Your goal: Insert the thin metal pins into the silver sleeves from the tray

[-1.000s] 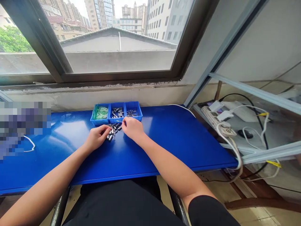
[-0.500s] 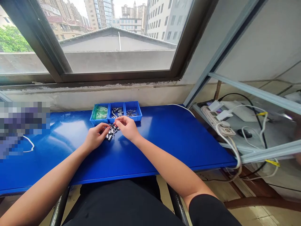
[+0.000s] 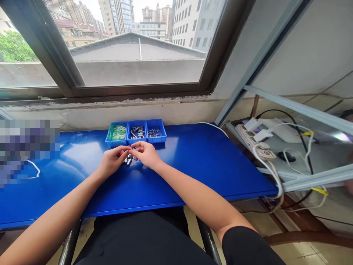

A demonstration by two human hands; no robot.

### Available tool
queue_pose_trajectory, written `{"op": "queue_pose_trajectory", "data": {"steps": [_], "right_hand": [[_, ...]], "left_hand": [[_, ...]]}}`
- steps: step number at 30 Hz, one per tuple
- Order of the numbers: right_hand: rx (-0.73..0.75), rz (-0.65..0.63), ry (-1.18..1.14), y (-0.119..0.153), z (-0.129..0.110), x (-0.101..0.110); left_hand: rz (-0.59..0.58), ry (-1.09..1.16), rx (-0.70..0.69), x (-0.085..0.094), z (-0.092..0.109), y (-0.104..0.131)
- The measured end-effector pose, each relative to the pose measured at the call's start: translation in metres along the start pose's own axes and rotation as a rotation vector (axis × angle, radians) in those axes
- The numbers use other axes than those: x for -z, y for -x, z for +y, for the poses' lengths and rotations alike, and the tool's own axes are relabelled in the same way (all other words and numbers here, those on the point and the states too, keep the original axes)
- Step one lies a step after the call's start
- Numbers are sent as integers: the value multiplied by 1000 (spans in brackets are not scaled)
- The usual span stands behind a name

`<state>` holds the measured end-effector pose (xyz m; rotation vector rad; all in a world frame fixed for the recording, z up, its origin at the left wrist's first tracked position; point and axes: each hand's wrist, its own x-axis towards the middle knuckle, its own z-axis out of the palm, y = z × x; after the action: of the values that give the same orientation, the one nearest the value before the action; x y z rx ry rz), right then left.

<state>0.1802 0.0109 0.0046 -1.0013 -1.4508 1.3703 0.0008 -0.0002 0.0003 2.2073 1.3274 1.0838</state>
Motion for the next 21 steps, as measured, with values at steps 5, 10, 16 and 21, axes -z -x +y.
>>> {"op": "queue_pose_trajectory", "data": {"steps": [5,10,16,21], "right_hand": [[4,28,-1,0,-3,-1],[37,112,-38,-2,-2,-2],[52,123,-46,-4,0,-1],[36,141,-59,-4,-2,-1]], "left_hand": [[-4,-17,40,0,1,0],[38,-37,90,0,3,-1],[63,-44,110,1,3,-1],[66,-5,107,1,3,-1]]}}
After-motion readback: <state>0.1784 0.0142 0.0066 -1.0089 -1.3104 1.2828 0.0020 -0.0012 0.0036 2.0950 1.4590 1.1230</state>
